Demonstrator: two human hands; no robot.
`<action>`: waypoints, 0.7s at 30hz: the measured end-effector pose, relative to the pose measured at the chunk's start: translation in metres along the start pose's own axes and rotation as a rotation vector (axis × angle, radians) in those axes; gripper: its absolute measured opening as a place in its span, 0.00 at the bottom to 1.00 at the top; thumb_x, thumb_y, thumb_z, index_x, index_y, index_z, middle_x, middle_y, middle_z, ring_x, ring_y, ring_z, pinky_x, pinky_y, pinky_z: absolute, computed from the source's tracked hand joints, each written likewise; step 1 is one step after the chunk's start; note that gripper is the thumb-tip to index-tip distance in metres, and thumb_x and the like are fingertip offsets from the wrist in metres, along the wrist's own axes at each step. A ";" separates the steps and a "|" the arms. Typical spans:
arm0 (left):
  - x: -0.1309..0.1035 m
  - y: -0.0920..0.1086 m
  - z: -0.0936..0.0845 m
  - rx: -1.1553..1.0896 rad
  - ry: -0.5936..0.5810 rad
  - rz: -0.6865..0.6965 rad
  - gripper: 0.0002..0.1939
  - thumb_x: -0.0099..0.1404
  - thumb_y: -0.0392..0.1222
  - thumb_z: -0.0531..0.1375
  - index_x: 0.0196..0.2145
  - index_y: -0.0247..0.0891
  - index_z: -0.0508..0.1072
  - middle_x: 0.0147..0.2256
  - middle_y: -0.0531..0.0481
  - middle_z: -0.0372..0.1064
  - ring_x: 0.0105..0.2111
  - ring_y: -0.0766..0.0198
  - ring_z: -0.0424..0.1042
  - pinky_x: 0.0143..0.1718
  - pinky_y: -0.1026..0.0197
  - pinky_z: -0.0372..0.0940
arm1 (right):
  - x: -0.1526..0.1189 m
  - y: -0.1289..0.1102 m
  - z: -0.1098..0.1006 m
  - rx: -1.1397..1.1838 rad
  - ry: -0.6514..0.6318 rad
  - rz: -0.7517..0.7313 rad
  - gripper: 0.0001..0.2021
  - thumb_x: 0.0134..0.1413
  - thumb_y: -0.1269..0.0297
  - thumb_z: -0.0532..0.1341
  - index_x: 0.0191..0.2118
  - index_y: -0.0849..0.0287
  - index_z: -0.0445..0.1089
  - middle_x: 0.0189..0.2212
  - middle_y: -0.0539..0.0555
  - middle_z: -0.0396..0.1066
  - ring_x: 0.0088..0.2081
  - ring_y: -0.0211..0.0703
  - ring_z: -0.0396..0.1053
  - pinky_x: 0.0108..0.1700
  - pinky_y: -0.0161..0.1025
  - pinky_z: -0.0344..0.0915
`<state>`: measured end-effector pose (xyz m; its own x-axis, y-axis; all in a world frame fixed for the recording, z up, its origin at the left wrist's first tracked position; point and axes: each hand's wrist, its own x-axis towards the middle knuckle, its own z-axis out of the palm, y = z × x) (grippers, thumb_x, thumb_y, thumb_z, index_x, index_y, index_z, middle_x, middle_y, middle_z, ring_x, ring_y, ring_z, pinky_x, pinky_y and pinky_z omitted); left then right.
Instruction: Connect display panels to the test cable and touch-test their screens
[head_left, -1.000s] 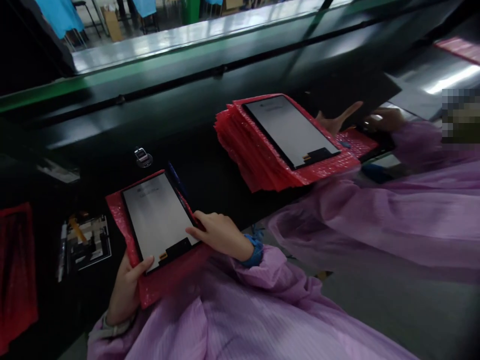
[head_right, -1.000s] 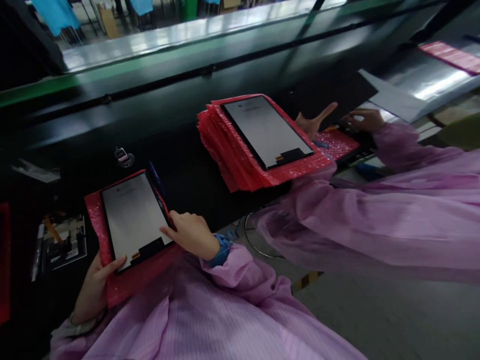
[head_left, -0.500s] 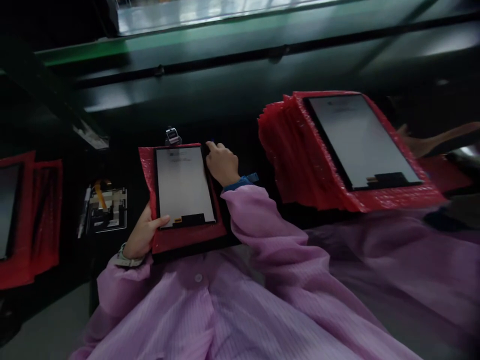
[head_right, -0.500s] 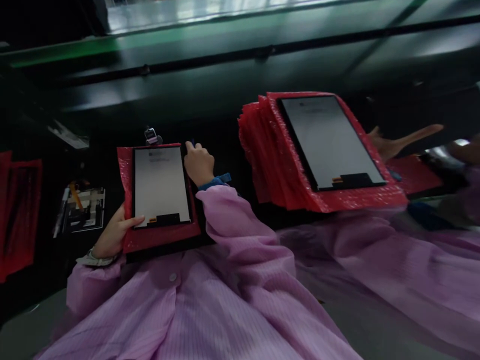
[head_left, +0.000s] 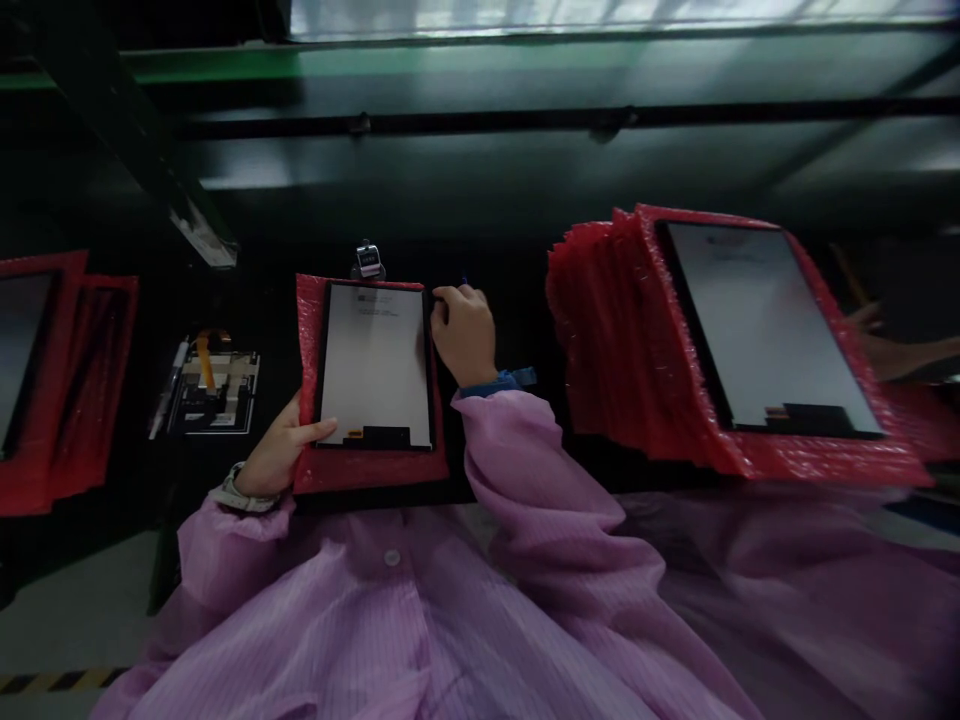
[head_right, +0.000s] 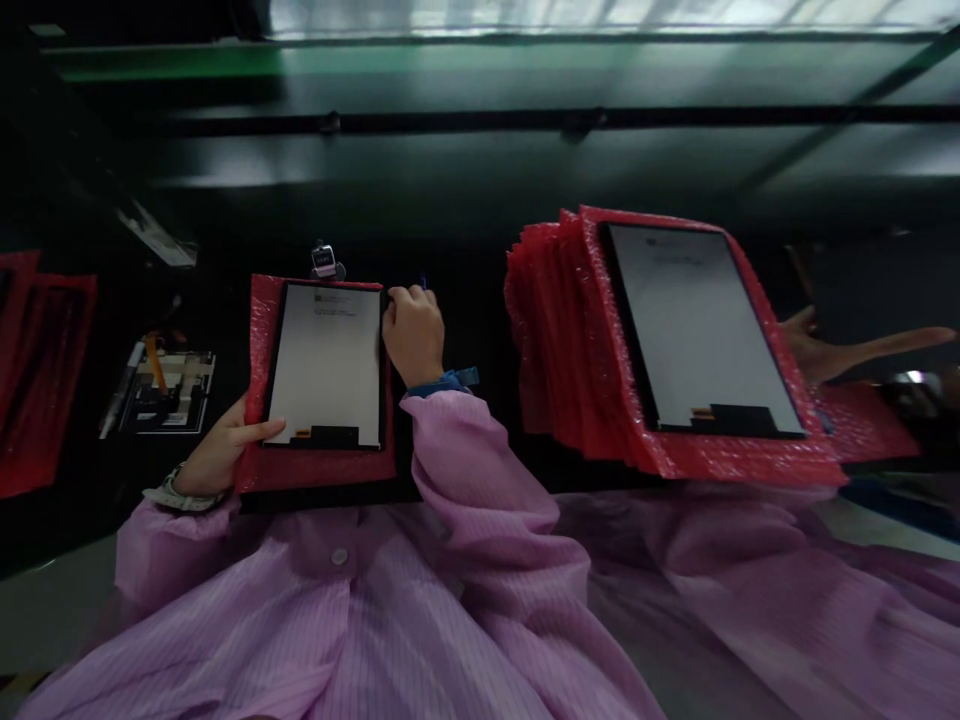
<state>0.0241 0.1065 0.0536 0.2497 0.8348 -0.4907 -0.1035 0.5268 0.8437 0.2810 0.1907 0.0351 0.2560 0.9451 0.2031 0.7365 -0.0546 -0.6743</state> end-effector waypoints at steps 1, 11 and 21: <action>-0.001 0.000 0.000 -0.014 0.002 -0.014 0.38 0.48 0.41 0.73 0.56 0.37 0.69 0.49 0.45 0.75 0.50 0.49 0.73 0.52 0.53 0.68 | -0.002 -0.002 0.002 0.071 -0.020 0.007 0.17 0.59 0.73 0.52 0.48 0.64 0.73 0.44 0.63 0.71 0.48 0.53 0.67 0.54 0.52 0.63; -0.006 0.008 0.003 -0.150 -0.018 -0.080 0.27 0.47 0.36 0.73 0.46 0.37 0.71 0.36 0.51 0.76 0.36 0.58 0.76 0.39 0.59 0.71 | 0.004 0.013 0.010 0.537 -0.106 0.213 0.18 0.55 0.61 0.59 0.51 0.62 0.69 0.35 0.55 0.71 0.34 0.41 0.70 0.37 0.40 0.69; -0.003 0.004 0.006 -0.131 0.004 -0.064 0.40 0.48 0.33 0.71 0.58 0.40 0.66 0.47 0.47 0.76 0.44 0.55 0.76 0.47 0.57 0.71 | 0.000 0.009 0.002 0.921 -0.188 0.314 0.23 0.45 0.58 0.67 0.50 0.58 0.70 0.36 0.51 0.71 0.37 0.39 0.70 0.40 0.39 0.70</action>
<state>0.0289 0.1050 0.0600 0.2561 0.7992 -0.5438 -0.2124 0.5954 0.7749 0.2863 0.1907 0.0281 0.1942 0.9708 -0.1410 -0.1428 -0.1143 -0.9831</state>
